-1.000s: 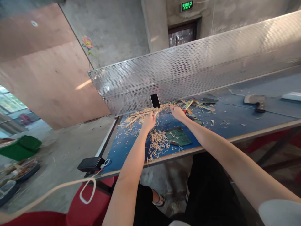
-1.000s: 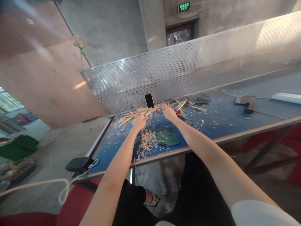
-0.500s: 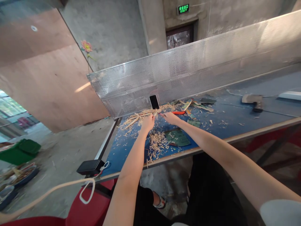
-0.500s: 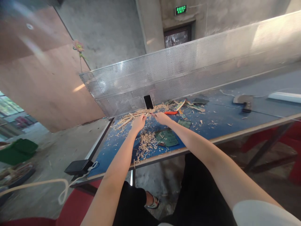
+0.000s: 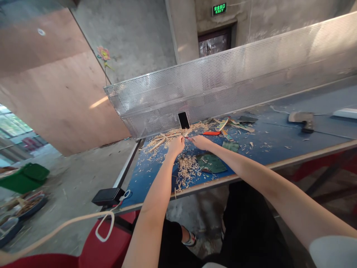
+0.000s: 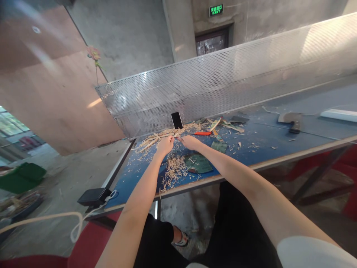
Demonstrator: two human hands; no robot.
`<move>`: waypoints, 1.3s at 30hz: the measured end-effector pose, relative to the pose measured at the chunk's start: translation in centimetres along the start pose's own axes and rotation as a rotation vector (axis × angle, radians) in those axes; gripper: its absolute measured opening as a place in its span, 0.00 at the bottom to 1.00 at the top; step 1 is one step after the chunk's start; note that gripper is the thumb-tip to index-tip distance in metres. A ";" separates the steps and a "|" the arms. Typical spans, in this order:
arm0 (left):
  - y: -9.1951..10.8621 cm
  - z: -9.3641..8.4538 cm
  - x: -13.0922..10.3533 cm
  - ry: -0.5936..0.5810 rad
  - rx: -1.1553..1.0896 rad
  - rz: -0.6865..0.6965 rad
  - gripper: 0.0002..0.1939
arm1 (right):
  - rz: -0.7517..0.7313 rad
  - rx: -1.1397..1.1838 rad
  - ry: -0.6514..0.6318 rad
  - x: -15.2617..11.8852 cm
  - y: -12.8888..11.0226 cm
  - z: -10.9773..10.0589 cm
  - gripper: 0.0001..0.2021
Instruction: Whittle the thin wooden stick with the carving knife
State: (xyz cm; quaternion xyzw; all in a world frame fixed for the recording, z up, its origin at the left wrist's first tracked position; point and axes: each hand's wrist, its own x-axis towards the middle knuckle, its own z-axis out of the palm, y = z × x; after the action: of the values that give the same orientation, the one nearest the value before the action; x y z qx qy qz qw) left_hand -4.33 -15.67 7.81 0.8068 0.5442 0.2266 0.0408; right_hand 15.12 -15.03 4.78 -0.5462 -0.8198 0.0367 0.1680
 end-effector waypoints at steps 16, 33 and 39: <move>-1.0 0.5 0.9 0.013 -0.095 0.044 0.17 | 0.164 -0.040 0.047 0.2 -1.5 -0.1 0.36; -2.1 1.6 1.5 -0.012 -0.274 -0.012 0.20 | 0.190 -0.087 0.062 0.4 -1.5 0.5 0.36; -2.1 2.0 1.6 0.056 -0.269 0.013 0.18 | 0.212 -0.115 0.016 0.2 -1.9 0.1 0.34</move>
State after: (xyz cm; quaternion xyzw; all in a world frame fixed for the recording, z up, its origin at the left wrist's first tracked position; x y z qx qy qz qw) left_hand -4.82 -13.03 5.93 0.7910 0.5044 0.3203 0.1318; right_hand 13.33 -15.64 5.23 -0.6388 -0.7569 0.0027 0.1382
